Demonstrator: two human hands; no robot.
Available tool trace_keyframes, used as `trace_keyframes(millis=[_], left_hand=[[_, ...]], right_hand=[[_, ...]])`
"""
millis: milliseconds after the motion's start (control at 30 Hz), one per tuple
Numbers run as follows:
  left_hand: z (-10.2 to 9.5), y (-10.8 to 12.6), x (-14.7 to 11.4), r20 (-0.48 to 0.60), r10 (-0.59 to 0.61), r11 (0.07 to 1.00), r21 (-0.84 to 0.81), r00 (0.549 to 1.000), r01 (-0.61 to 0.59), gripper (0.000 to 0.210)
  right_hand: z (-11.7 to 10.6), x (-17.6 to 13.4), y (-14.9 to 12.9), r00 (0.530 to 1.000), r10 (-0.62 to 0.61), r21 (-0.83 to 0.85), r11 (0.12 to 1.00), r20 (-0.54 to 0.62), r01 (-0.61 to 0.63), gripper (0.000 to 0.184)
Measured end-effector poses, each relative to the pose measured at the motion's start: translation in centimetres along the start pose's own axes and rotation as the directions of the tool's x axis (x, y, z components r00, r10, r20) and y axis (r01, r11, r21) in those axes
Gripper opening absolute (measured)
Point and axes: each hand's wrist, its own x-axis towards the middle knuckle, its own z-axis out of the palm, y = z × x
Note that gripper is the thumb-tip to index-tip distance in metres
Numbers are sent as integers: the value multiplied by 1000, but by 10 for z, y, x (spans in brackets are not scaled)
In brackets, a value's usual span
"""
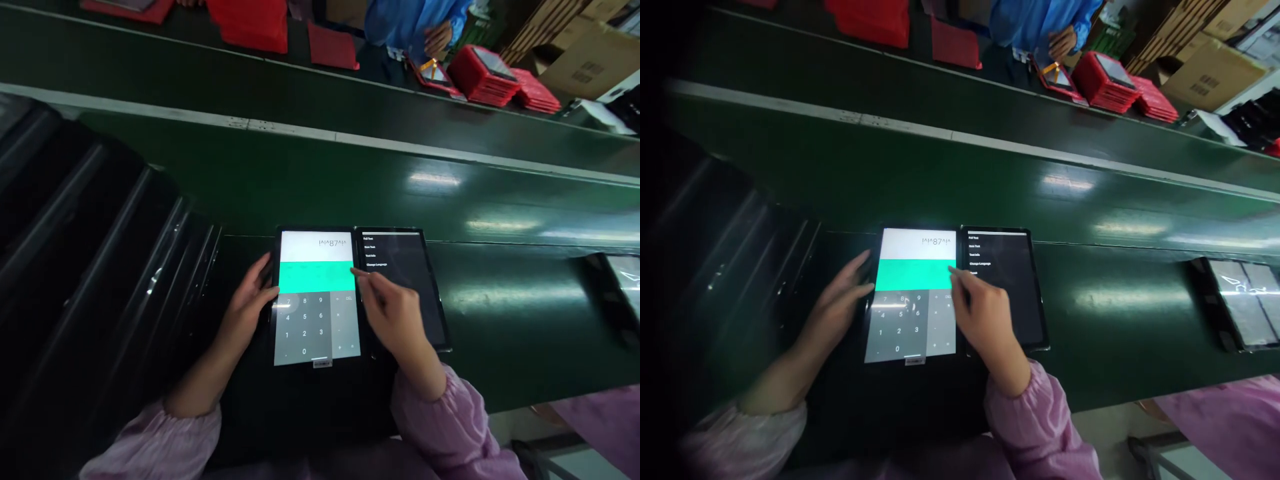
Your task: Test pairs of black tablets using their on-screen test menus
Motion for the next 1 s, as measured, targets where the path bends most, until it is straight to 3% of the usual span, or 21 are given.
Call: trace_keyframes(millis=[167,400,633,767,1000], left_hand=[[4,-3,8,-53,54,998,-15,997,-55,51],[19,-4,28,-108,161,987,13,981,-160,43],[35,8,46,-124,149,988,49,981,-144,50],[37,9,48,-130,140,989,56,982,-134,54],[33,7,47,-38,131,990,50,991,-129,73]], right_hand=[[-30,9,35,979,130,-37,990,-159,-138,50],[-30,9,50,982,145,-44,988,-121,-151,58],[-41,3,50,942,152,51,988,-299,-144,55],[-45,0,52,933,159,45,987,-323,-152,57],[-47,-3,55,925,178,77,984,-335,-162,52]])
